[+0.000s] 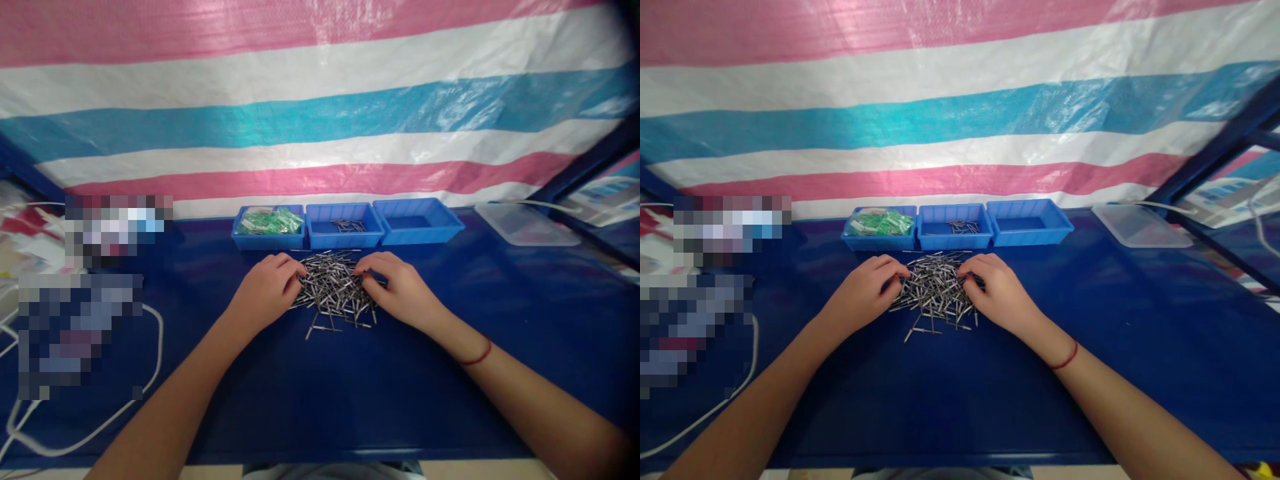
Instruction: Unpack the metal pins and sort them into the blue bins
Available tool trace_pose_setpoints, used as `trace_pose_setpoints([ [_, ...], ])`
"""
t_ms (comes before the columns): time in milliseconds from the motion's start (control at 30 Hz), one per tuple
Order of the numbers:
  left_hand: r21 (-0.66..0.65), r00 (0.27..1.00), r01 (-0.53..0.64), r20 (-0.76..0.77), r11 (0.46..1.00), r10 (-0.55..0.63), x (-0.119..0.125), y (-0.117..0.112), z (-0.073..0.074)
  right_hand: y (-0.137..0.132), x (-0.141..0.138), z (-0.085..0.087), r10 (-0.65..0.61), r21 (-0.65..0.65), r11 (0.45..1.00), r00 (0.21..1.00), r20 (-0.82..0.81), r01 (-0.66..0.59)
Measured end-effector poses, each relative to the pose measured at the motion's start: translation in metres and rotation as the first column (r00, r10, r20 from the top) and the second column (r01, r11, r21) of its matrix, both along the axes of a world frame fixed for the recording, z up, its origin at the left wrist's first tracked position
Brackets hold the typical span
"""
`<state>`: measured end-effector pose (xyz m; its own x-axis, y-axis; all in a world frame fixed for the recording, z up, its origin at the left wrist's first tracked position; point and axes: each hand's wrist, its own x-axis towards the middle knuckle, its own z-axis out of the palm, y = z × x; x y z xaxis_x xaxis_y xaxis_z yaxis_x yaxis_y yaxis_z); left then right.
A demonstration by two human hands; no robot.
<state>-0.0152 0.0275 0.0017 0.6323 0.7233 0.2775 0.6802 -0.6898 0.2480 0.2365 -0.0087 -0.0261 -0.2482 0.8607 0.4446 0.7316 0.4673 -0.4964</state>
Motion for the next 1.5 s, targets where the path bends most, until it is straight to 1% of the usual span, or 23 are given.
trace_pose_setpoints([
  [100,-0.021,1.000,0.020,-0.016,1.000,-0.020,0.000,0.001,0.000,-0.001,0.000,0.000,0.004,-0.018,1.000,1.000,-0.008,-0.004],
  [233,-0.068,0.988,0.156,0.010,0.985,-0.156,0.007,-0.003,-0.002,-0.001,-0.002,0.001,0.045,-0.019,0.999,0.999,-0.011,-0.045],
  [333,-0.088,0.981,0.189,-0.015,0.978,-0.191,0.014,-0.008,-0.004,-0.001,-0.004,0.001,0.065,-0.018,0.998,0.998,0.002,-0.065],
  [433,-0.094,0.982,0.174,-0.062,0.980,-0.180,0.016,-0.009,-0.005,-0.001,-0.004,0.000,0.076,-0.019,0.997,0.997,0.013,-0.075],
  [600,-0.097,0.982,0.155,-0.095,0.983,-0.164,0.015,-0.008,-0.004,-0.001,-0.003,-0.001,0.081,-0.008,0.997,0.996,0.025,-0.081],
  [667,-0.078,0.981,0.146,-0.115,0.986,-0.155,0.016,-0.008,-0.005,-0.001,-0.003,-0.001,0.082,-0.008,0.997,0.996,0.027,-0.082],
  [833,-0.007,0.990,0.083,-0.118,0.997,-0.083,0.025,-0.009,-0.010,-0.001,-0.005,0.000,0.080,-0.017,0.997,0.996,0.026,-0.080],
  [933,0.034,0.989,0.074,-0.134,0.997,-0.069,0.031,-0.008,-0.013,-0.002,-0.006,0.000,0.080,-0.014,0.997,0.996,0.029,-0.080],
  [1067,0.060,0.990,0.027,-0.139,0.998,-0.019,0.035,-0.006,-0.015,-0.002,-0.006,0.000,0.079,-0.021,0.997,0.996,0.032,-0.078],
  [1200,0.068,0.992,-0.021,-0.124,0.997,0.029,0.035,-0.005,-0.017,-0.002,-0.006,0.000,0.084,-0.024,0.996,0.996,0.042,-0.083],
  [1333,0.061,0.991,-0.009,-0.130,0.998,0.017,0.037,-0.005,-0.017,-0.002,-0.006,0.000,0.093,-0.023,0.995,0.995,0.042,-0.092],
  [1433,0.022,0.995,-0.008,-0.096,1.000,0.010,0.039,-0.004,-0.019,-0.003,-0.007,-0.001,0.098,-0.028,0.995,0.994,0.044,-0.097],
  [1500,-0.009,0.998,-0.029,-0.063,1.000,0.028,0.041,-0.004,-0.020,-0.003,-0.007,-0.002,0.098,-0.025,0.995,0.994,0.051,-0.097],
])
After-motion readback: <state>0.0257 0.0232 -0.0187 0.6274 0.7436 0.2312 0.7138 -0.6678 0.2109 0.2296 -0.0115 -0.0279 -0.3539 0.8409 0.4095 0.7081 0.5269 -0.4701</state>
